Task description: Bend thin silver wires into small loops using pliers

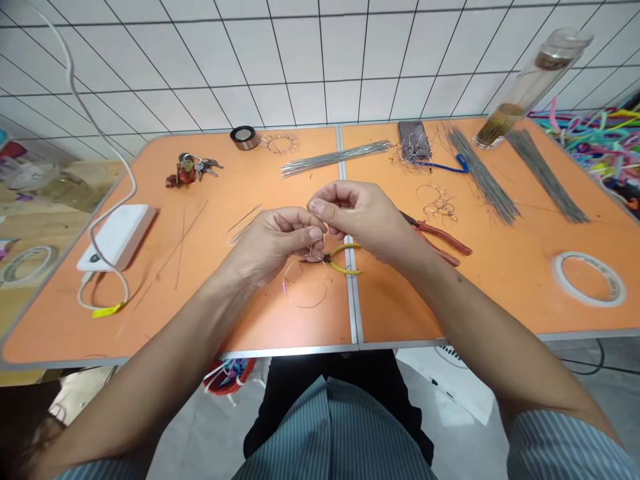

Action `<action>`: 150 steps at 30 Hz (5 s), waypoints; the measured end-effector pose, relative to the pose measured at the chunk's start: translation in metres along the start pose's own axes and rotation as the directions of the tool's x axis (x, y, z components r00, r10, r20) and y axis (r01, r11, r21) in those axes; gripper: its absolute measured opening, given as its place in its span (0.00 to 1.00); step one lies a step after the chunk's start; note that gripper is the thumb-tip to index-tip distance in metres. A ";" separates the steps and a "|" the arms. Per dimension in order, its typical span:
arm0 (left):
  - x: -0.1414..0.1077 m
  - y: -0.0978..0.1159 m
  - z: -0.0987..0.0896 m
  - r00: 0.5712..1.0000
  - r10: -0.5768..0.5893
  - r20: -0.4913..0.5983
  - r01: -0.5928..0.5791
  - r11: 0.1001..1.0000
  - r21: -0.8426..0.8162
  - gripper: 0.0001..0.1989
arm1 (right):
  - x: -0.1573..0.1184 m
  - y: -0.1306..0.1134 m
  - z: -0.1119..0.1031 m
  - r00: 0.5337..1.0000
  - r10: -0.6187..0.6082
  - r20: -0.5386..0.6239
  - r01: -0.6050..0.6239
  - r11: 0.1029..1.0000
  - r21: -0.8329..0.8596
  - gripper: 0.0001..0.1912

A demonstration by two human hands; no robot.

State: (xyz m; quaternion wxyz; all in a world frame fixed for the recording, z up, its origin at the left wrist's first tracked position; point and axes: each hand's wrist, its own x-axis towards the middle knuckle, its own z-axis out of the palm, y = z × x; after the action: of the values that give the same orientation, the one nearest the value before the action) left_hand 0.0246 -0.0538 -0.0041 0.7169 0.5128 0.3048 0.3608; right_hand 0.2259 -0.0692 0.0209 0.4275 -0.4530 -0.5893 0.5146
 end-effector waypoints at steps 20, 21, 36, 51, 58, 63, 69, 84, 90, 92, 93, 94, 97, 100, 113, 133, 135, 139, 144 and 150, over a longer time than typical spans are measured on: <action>0.012 -0.021 -0.002 0.953 -0.014 -0.303 -0.032 0.989 -0.147 0.25 | -0.002 0.013 0.010 0.991 0.086 -0.102 -0.089 0.996 -0.028 0.08; 0.012 -0.021 -0.002 0.950 -0.009 -0.312 -0.038 0.989 -0.142 0.25 | -0.002 0.015 0.011 0.991 0.074 -0.109 -0.078 0.996 -0.036 0.07; 0.002 -0.017 0.000 0.968 -0.175 -0.180 0.138 0.970 -0.201 0.15 | 0.002 0.006 0.010 0.953 -0.012 -0.302 -0.005 0.998 -0.056 0.10; -0.003 -0.019 -0.001 0.953 0.057 -0.299 -0.056 0.998 0.012 0.07 | -0.011 0.006 0.011 0.873 -0.398 -0.281 0.267 0.873 -0.408 0.05; -0.007 -0.019 -0.001 0.929 0.148 -0.340 -0.121 0.988 0.098 0.05 | -0.011 0.007 0.008 0.804 -0.550 -0.224 0.354 0.747 -0.563 0.07; -0.009 -0.017 0.002 0.888 0.267 -0.373 -0.190 0.954 0.230 0.06 | -0.010 0.006 0.009 0.755 -0.629 -0.187 0.420 0.682 -0.599 0.09; -0.014 -0.013 0.008 0.823 0.382 -0.421 -0.219 0.897 0.385 0.03 | -0.011 0.010 0.009 0.753 -0.615 -0.236 0.442 0.737 -0.512 0.08; -0.017 -0.012 0.010 0.787 0.519 -0.335 -0.290 0.789 0.542 0.05 | -0.011 0.013 0.011 0.866 -0.371 -0.336 0.306 0.924 -0.232 0.03; -0.012 -0.007 0.005 0.936 0.112 -0.333 -0.064 0.986 0.151 0.05 | -0.011 0.006 0.013 0.902 -0.306 -0.304 0.260 0.948 -0.183 0.03; -0.009 -0.007 0.001 0.967 -0.008 -0.255 0.006 1.000 -0.008 0.08 | -0.011 0.005 0.012 0.930 -0.243 -0.275 0.217 0.969 -0.120 0.04; -0.008 -0.006 -0.001 0.976 -0.059 -0.209 0.044 0.996 -0.077 0.10 | -0.010 0.005 0.011 0.943 -0.207 -0.260 0.193 0.978 -0.080 0.04; -0.007 -0.006 -0.003 0.982 -0.101 -0.162 0.080 0.988 -0.132 0.11 | -0.009 0.005 0.010 0.954 -0.175 -0.245 0.171 0.985 -0.037 0.05; -0.006 -0.003 -0.005 0.982 -0.182 -0.042 0.166 0.955 -0.246 0.14 | -0.007 0.010 0.005 0.973 -0.104 -0.206 0.122 0.990 0.077 0.06; -0.005 -0.002 -0.005 0.976 -0.216 0.027 0.214 0.923 -0.319 0.15 | -0.005 0.014 0.003 0.977 -0.082 -0.195 0.111 0.984 0.143 0.06; -0.003 -0.002 -0.009 0.947 -0.276 0.162 0.318 0.864 -0.390 0.14 | -0.004 0.010 0.009 0.964 -0.102 -0.245 0.143 0.977 0.156 0.05; -0.005 -0.007 -0.001 0.959 -0.274 0.066 0.280 0.899 -0.338 0.10 | -0.003 0.009 0.010 0.969 -0.110 -0.222 0.132 0.988 0.083 0.07; -0.005 -0.008 0.002 0.968 -0.249 0.013 0.242 0.926 -0.288 0.10 | -0.003 0.008 0.010 0.970 -0.100 -0.222 0.120 0.990 0.078 0.07; -0.006 -0.008 0.004 0.978 -0.204 -0.050 0.192 0.965 -0.178 0.10 | -0.003 0.009 0.009 0.977 -0.084 -0.195 0.100 0.992 0.073 0.07; -0.004 -0.011 0.003 0.986 -0.133 -0.100 0.123 0.987 -0.099 0.11 | -0.003 0.013 0.008 0.983 -0.087 -0.161 0.101 0.991 0.084 0.08; -0.002 -0.017 0.001 0.986 -0.012 -0.166 0.007 1.000 -0.030 0.13 | -0.002 0.012 0.008 0.987 -0.092 -0.128 0.100 0.993 0.055 0.13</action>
State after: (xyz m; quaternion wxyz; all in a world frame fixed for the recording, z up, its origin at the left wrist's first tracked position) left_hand 0.0274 -0.0598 -0.0202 0.6981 0.4688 0.3605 0.4037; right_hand 0.2197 -0.0720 0.0083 0.5017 -0.4420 -0.5664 0.4818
